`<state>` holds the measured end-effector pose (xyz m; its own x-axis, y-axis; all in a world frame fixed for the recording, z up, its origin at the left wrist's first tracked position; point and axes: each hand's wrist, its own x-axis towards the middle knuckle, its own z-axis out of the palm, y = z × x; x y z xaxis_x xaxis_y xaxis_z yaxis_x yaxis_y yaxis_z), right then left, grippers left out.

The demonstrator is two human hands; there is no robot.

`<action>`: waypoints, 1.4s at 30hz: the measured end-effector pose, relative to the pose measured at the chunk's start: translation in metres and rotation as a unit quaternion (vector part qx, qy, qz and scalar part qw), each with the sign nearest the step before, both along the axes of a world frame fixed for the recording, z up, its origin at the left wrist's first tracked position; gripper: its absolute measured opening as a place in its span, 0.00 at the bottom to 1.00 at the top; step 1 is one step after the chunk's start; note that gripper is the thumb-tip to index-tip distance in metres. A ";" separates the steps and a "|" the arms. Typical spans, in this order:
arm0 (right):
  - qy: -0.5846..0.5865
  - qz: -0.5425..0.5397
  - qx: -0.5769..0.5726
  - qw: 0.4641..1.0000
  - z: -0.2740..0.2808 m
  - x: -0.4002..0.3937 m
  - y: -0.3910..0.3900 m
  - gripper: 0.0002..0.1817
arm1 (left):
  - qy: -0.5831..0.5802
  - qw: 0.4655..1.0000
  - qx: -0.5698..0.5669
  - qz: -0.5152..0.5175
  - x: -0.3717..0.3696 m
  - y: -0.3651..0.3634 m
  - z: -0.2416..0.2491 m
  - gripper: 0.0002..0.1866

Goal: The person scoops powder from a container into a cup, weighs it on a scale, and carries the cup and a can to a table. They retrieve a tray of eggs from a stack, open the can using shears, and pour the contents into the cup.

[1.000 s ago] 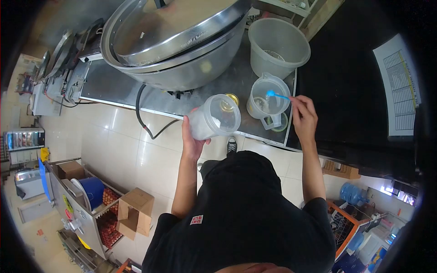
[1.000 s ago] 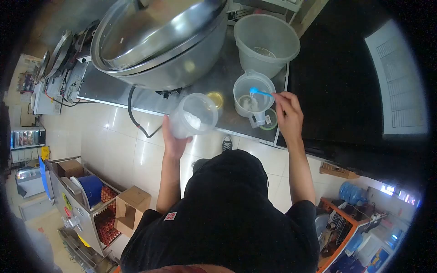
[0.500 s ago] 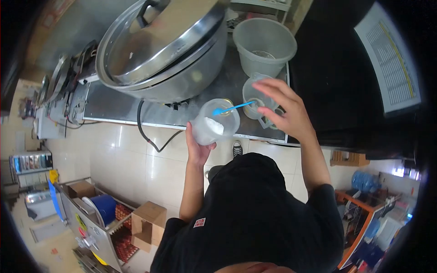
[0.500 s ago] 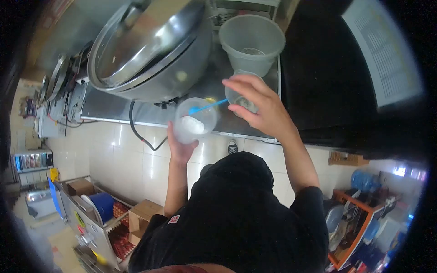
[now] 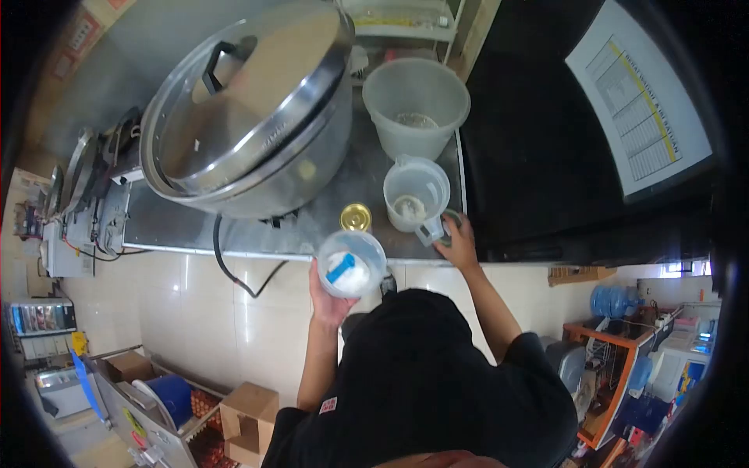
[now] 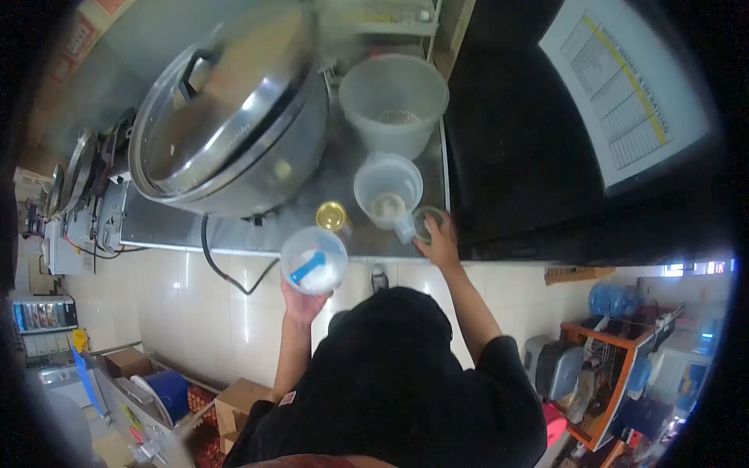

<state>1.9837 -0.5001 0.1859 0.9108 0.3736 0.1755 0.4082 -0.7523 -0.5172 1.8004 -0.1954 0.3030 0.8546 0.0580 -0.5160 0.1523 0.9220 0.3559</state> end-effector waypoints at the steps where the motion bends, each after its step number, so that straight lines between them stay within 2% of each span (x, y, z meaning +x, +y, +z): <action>1: -0.002 -0.020 0.036 0.999 0.001 -0.002 -0.006 0.47 | 0.007 0.999 0.037 -0.022 0.001 -0.002 0.003 0.39; 3: -0.015 -0.063 0.126 0.990 0.022 -0.016 -0.010 0.48 | -0.063 0.996 0.013 -0.069 -0.001 0.002 -0.006 0.39; 4: -0.026 -0.084 0.178 0.980 0.058 -0.025 -0.007 0.49 | -0.063 0.996 0.001 -0.071 0.001 0.000 0.001 0.40; 7: -0.038 -0.026 0.331 0.942 0.154 -0.045 0.015 0.50 | 0.027 0.993 0.069 -0.091 0.011 -0.015 0.049 0.41; 9: -0.033 0.160 0.269 0.949 0.216 -0.041 0.030 0.52 | -0.004 0.984 0.067 -0.164 0.018 -0.020 0.052 0.41; 11: -0.011 0.313 0.218 0.924 0.255 -0.033 0.054 0.52 | -0.071 0.959 0.069 -0.266 0.027 -0.020 0.051 0.41; 12: 0.006 0.376 0.200 0.905 0.268 -0.029 0.070 0.51 | -0.028 0.963 0.042 -0.263 0.032 -0.024 0.060 0.40; 15: 0.037 0.501 0.172 0.847 0.293 -0.019 0.088 0.46 | 0.019 0.962 0.036 -0.271 0.037 -0.024 0.067 0.39; 16: 0.048 0.533 0.166 0.828 0.298 -0.017 0.093 0.45 | -0.003 0.955 0.009 -0.298 0.035 -0.018 0.056 0.38; 18: 0.053 0.527 0.176 0.829 0.305 -0.017 0.098 0.45 | -0.013 0.976 -0.010 -0.215 0.029 -0.030 0.050 0.38; 20: 0.028 0.506 0.172 0.845 0.311 -0.018 0.101 0.45 | -0.100 0.980 -0.012 -0.169 0.018 -0.032 0.052 0.38; 22: 0.022 0.479 0.174 0.860 0.315 -0.016 0.106 0.46 | -0.098 0.988 0.115 -0.034 0.021 -0.049 0.071 0.39; 24: 0.024 0.454 0.198 0.869 0.316 -0.014 0.110 0.47 | -0.130 0.960 0.230 0.092 0.027 -0.061 0.086 0.41; 27: 0.030 0.397 0.220 0.891 0.323 -0.014 0.119 0.45 | -0.186 0.870 0.377 0.258 0.045 -0.071 0.064 0.43; 30: 0.044 0.338 0.232 0.911 0.329 -0.010 0.125 0.43 | -0.193 0.811 0.455 0.313 0.069 -0.073 0.055 0.47; 33: 0.026 0.277 0.243 0.929 0.331 0.002 0.126 0.42 | -0.165 0.797 0.499 0.297 0.095 -0.069 0.065 0.49; 34: 0.008 0.269 0.266 0.926 0.333 0.011 0.124 0.40 | -0.221 0.814 0.466 0.266 0.098 -0.066 0.076 0.48; 37: -0.028 0.232 0.360 0.903 0.346 0.057 0.112 0.35 | -0.280 0.771 0.544 0.178 0.115 -0.055 0.110 0.49; 38: -0.076 0.210 0.377 0.899 0.359 0.075 0.109 0.32 | -0.303 0.770 0.533 0.176 0.115 -0.053 0.118 0.46; 41: -0.179 0.099 0.455 0.867 0.411 0.132 0.119 0.28 | -0.282 0.744 0.571 0.204 0.102 -0.045 0.104 0.39; 42: -0.269 0.063 0.435 0.857 0.427 0.165 0.123 0.27 | -0.258 0.727 0.588 0.243 0.097 -0.042 0.088 0.32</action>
